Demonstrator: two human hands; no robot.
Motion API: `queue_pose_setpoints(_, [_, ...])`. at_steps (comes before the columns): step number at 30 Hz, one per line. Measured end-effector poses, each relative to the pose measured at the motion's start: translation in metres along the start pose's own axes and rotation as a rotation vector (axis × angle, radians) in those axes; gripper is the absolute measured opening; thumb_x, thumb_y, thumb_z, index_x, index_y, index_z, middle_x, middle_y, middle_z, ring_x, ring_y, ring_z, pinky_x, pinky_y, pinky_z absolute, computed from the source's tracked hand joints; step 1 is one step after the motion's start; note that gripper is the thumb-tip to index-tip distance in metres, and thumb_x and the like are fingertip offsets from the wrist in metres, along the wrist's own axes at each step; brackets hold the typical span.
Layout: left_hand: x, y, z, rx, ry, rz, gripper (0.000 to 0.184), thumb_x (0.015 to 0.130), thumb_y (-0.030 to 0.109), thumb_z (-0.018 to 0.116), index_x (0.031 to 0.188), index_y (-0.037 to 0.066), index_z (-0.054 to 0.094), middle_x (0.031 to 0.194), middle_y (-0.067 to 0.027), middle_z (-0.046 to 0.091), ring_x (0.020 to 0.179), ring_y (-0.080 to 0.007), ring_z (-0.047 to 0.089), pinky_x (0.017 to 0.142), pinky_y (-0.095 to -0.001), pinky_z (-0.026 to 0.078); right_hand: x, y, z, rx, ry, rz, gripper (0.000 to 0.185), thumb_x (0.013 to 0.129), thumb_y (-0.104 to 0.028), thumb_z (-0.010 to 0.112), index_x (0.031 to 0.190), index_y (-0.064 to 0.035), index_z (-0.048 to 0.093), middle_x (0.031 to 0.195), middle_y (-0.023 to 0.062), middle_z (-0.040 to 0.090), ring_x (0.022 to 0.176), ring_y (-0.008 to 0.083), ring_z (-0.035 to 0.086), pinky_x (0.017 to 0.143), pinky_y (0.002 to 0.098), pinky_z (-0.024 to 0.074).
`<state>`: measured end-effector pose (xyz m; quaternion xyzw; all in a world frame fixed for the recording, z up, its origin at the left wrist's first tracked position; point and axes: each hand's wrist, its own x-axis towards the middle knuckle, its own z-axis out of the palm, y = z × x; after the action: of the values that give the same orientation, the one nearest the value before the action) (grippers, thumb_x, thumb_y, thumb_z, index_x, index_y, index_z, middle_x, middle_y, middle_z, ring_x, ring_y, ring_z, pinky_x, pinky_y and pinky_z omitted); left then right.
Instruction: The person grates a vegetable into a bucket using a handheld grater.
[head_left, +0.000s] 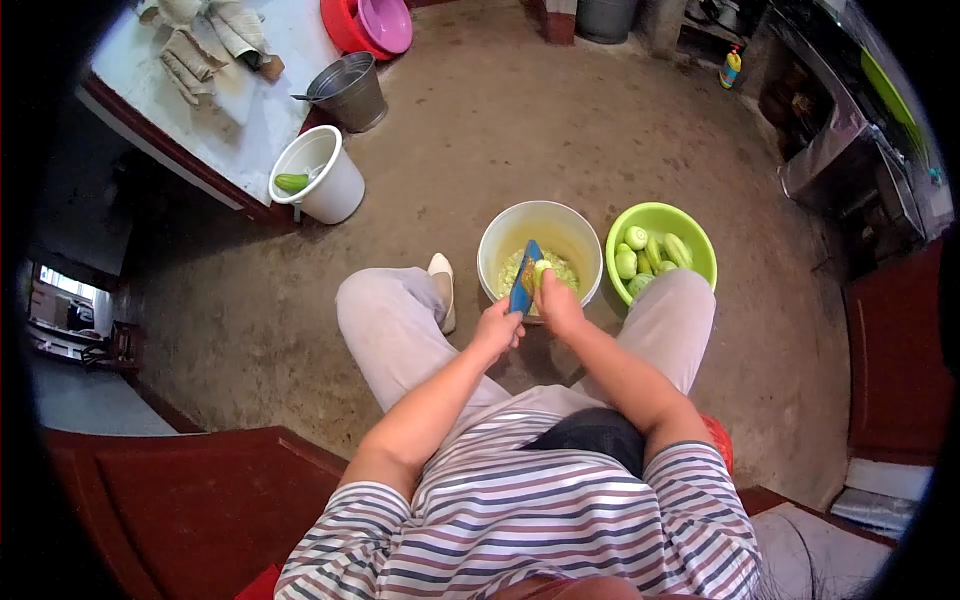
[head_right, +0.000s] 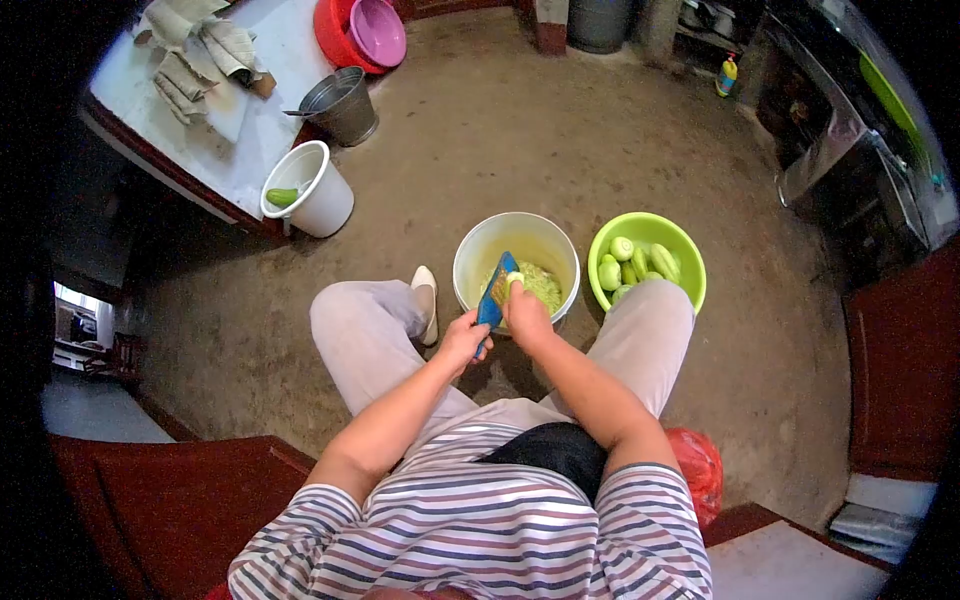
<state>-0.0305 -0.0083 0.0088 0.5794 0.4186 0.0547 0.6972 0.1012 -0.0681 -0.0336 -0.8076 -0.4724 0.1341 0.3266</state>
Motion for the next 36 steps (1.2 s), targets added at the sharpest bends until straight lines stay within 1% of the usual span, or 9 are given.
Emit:
queue_pose_setpoints(6, [-0.001,0.003,0.002,-0.003,-0.034,-0.018,0.022,0.082,0.010,0.044,0.104,0.010,0.049,0.060,-0.0040,0.051,0.038,-0.0092,0.041,0.033,-0.0228,0.031,0.013,0.026,0.005,-0.036,0.119,0.079,0.021,0.080,-0.014,0.047,0.092,0.0005,0.039,0.076,0.0252,0.056,0.069,0.0417,0.055,0.062,0.0491,0.0441])
queue_pose_setpoints(9, [-0.004,-0.003,0.002,-0.003,-0.083,-0.030,0.023,0.083,0.011,0.044,0.105,0.010,0.048,0.061,-0.0041,0.051,0.038,-0.0088,0.041,0.033,-0.0226,0.031,0.020,0.039,-0.012,0.053,0.072,0.348,0.023,0.082,-0.017,0.047,0.095,-0.0006,0.039,0.076,0.0262,0.057,0.070,0.0421,0.055,0.063,0.0491,0.0435])
queue_pose_setpoints(12, [-0.001,0.003,-0.001,-0.019,-0.031,-0.036,0.023,0.083,0.011,0.043,0.106,0.010,0.047,0.061,-0.0045,0.051,0.038,-0.0088,0.040,0.033,-0.0226,0.031,0.016,0.030,-0.018,0.087,0.187,0.134,0.022,0.079,-0.015,0.050,0.093,-0.0009,0.040,0.075,0.0248,0.057,0.071,0.0424,0.055,0.062,0.0482,0.0435])
queue_pose_setpoints(18, [0.008,0.003,-0.009,-0.053,0.044,-0.012,0.015,0.084,0.013,0.043,0.098,0.010,0.048,0.061,-0.0047,0.051,0.040,-0.0102,0.042,0.034,-0.0236,0.032,-0.011,-0.019,-0.027,0.019,0.049,-0.168,0.022,0.077,-0.016,0.053,0.091,-0.0025,0.042,0.077,0.0223,0.056,0.069,0.0399,0.056,0.061,0.0463,0.0453])
queue_pose_setpoints(26, [-0.003,0.003,0.000,0.039,-0.003,0.009,0.022,0.081,0.009,0.044,0.102,0.009,0.049,0.059,-0.0039,0.051,0.038,-0.0096,0.042,0.033,-0.0232,0.031,0.000,0.000,-0.015,-0.158,-0.052,-0.022,0.021,0.079,-0.017,0.050,0.091,-0.0016,0.043,0.080,0.0208,0.055,0.070,0.0380,0.057,0.062,0.0458,0.0468])
queue_pose_setpoints(30, [-0.005,-0.004,0.005,0.069,-0.077,0.039,0.025,0.081,0.010,0.044,0.105,0.009,0.049,0.059,-0.0038,0.051,0.038,-0.0092,0.041,0.033,-0.0231,0.031,0.019,0.024,-0.029,-0.129,-0.051,0.294,0.024,0.080,-0.020,0.048,0.095,-0.0010,0.043,0.079,0.0242,0.058,0.073,0.0381,0.058,0.066,0.0455,0.0469])
queue_pose_setpoints(33, [-0.002,0.000,0.002,0.010,-0.043,0.004,0.027,0.082,0.010,0.044,0.108,0.010,0.048,0.060,-0.0040,0.051,0.038,-0.0090,0.041,0.033,-0.0230,0.030,0.019,0.034,-0.025,-0.089,-0.001,0.285,0.025,0.079,-0.019,0.049,0.095,-0.0014,0.043,0.081,0.0241,0.057,0.073,0.0377,0.058,0.066,0.0457,0.0464])
queue_pose_setpoints(35, [0.004,0.002,-0.004,-0.014,0.000,-0.023,0.022,0.082,0.011,0.044,0.103,0.009,0.048,0.060,-0.0040,0.051,0.037,-0.0091,0.040,0.033,-0.0228,0.030,0.012,0.026,-0.022,-0.056,0.089,0.024,0.023,0.078,-0.017,0.050,0.094,-0.0028,0.045,0.081,0.0222,0.057,0.070,0.0379,0.057,0.065,0.0460,0.0460])
queue_pose_setpoints(36, [0.007,0.002,-0.005,-0.018,0.003,-0.022,0.022,0.082,0.011,0.044,0.103,0.009,0.048,0.060,-0.0040,0.051,0.037,-0.0091,0.040,0.033,-0.0228,0.030,0.008,0.017,-0.024,-0.057,0.087,0.020,0.023,0.078,-0.017,0.050,0.094,-0.0028,0.045,0.081,0.0222,0.057,0.070,0.0379,0.057,0.065,0.0460,0.0460])
